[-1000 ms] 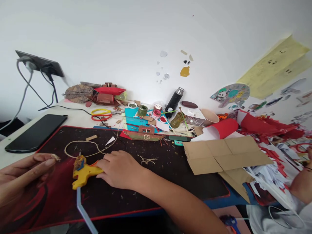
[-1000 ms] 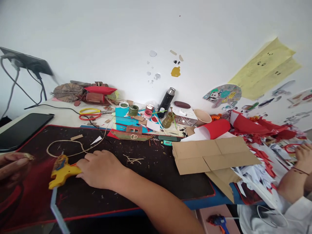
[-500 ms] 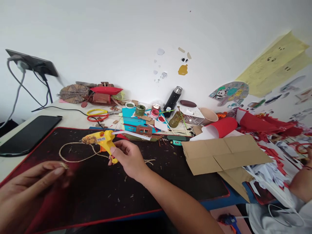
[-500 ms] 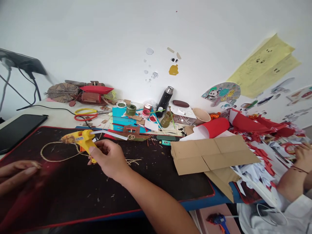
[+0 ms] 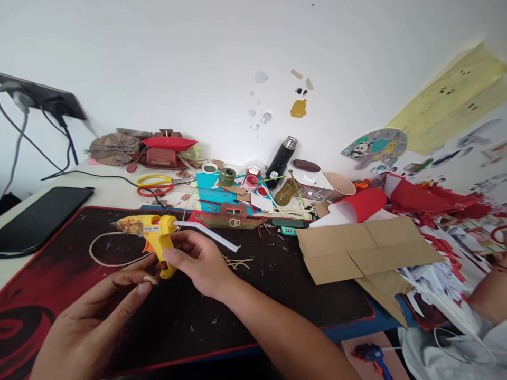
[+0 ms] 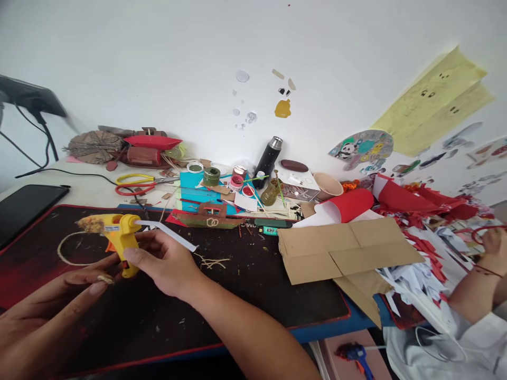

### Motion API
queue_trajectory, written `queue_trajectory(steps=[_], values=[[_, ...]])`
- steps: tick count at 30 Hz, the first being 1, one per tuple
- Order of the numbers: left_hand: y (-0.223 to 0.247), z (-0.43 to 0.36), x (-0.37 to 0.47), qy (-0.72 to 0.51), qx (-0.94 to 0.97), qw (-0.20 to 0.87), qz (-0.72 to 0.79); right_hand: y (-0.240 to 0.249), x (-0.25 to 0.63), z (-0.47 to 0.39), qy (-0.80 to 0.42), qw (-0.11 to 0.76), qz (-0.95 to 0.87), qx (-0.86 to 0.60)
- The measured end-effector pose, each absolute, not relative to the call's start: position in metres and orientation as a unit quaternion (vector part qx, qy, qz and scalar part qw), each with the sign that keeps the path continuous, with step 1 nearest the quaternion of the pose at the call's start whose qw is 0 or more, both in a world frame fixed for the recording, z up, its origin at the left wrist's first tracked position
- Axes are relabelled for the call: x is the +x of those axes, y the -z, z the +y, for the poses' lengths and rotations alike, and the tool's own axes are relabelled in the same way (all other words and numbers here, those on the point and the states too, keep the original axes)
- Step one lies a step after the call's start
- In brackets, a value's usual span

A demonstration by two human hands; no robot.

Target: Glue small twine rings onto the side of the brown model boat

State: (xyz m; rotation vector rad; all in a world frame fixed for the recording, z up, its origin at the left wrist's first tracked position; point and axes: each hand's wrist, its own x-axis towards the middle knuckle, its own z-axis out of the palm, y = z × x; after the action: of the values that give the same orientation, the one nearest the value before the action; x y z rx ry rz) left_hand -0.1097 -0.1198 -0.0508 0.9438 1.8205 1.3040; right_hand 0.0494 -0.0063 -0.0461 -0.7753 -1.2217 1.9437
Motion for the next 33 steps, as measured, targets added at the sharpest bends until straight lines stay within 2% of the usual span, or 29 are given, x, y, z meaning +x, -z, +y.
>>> queue_trajectory(steps=[12, 22, 30, 33], values=[[0.035, -0.114, -0.108, -0.445, 0.424, 0.344, 0.71, 0.038, 0.059, -0.002, -0.738, 0.3, -0.55, -0.249], [0.022, -0.11, -0.096, -0.51, 0.403, 0.364, 0.667, 0.023, 0.059, 0.002, -0.74, 0.263, -0.569, -0.245], [0.03, -0.108, -0.106, -0.533, 0.357, 0.451, 0.62, 0.033, 0.054, -0.002, -0.737, 0.271, -0.548, -0.289], [0.036, -0.104, -0.115, -0.578, 0.307, 0.479, 0.585, 0.036, 0.058, 0.003, -0.739, 0.276, -0.532, -0.308]])
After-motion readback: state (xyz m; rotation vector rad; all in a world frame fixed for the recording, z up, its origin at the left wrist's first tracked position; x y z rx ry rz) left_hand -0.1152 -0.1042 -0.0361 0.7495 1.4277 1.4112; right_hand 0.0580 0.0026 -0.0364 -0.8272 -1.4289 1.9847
